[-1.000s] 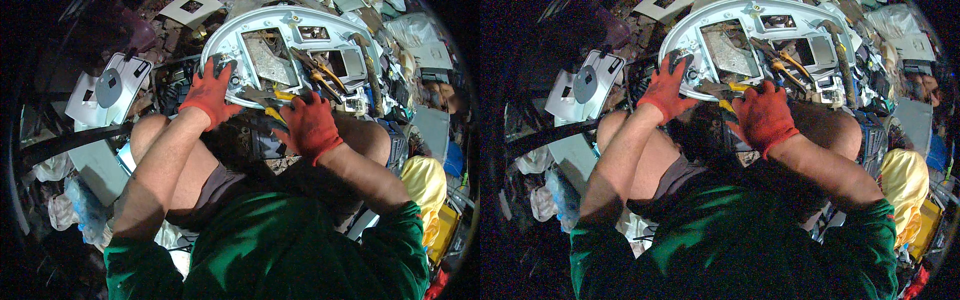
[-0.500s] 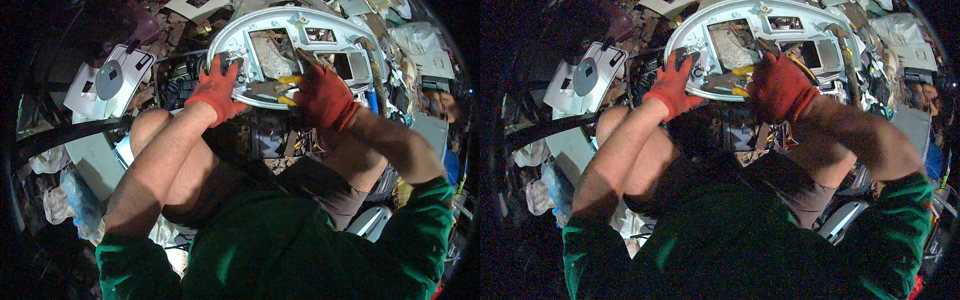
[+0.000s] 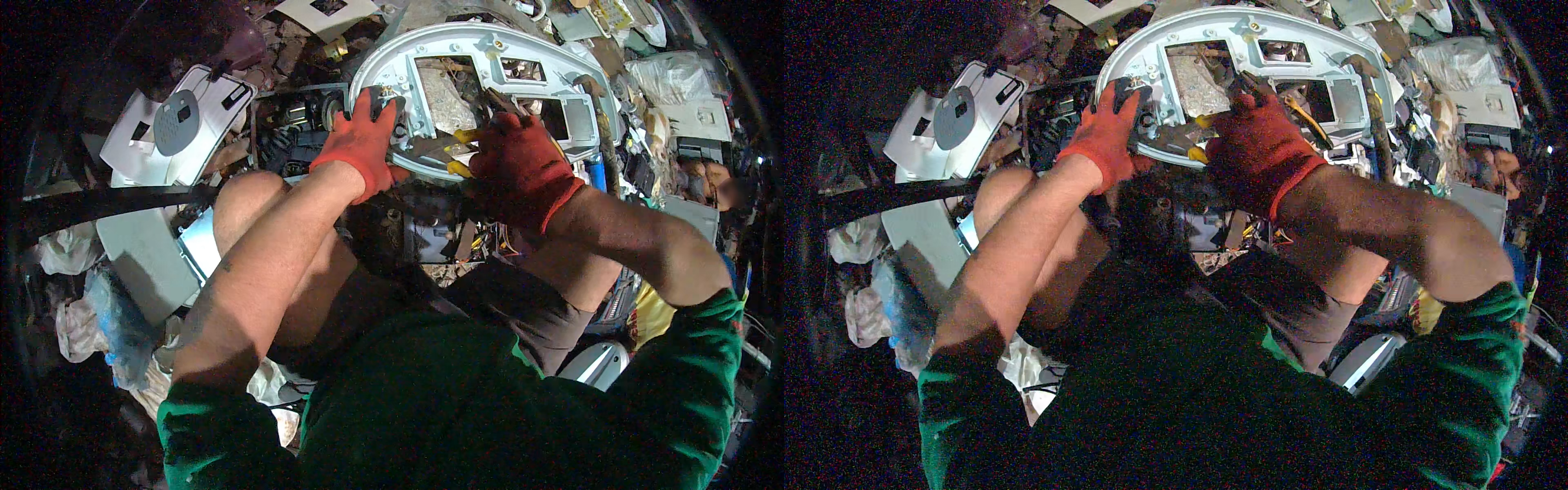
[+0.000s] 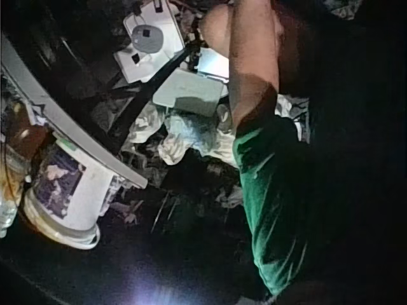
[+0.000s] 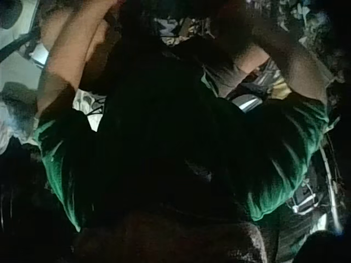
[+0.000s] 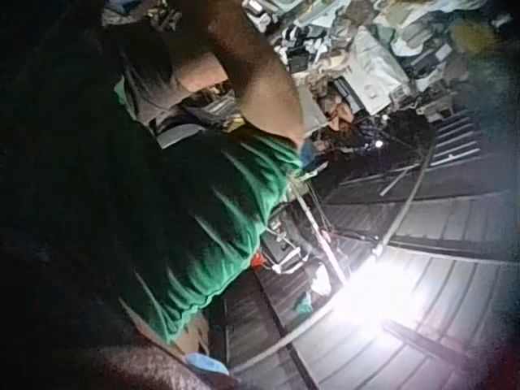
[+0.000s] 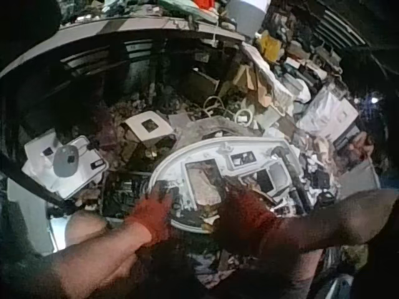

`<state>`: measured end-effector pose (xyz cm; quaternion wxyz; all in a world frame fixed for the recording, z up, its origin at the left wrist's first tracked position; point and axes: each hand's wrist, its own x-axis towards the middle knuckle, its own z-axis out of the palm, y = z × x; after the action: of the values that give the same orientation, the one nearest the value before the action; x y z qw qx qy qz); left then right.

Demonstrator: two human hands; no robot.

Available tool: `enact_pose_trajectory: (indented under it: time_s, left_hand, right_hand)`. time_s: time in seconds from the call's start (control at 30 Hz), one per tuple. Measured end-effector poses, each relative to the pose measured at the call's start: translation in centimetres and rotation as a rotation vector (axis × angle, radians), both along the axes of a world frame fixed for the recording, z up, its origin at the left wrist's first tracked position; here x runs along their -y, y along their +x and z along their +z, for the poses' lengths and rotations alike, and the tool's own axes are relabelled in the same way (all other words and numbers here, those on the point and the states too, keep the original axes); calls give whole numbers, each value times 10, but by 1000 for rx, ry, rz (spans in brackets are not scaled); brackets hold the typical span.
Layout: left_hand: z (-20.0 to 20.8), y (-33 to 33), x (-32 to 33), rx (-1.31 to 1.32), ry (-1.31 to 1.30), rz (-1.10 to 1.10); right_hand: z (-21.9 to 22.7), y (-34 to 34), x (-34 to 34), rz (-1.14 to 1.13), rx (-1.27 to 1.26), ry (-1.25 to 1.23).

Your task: The person disassembles an electronic component from a plastic frame by using pliers to cut wires and pull out metal parts.

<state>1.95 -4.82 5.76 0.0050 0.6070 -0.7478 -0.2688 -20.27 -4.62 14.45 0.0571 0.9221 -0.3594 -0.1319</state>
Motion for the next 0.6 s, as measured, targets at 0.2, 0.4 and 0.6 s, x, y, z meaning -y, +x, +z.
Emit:
enact_pose_trajectory:
  time_s: [0.2,0.4,0.6]
  left_hand:
    - [0,3,0,-29,21,-2]
    - [4,-1,0,6,0,-6]
    - [10,0,1,-15,66,-8]
  right_hand:
    - [2,2,-23,-168,-97,154]
    - [-5,3,-36,-273,1,209]
    - [-16,-4,-37,-214,-7,204]
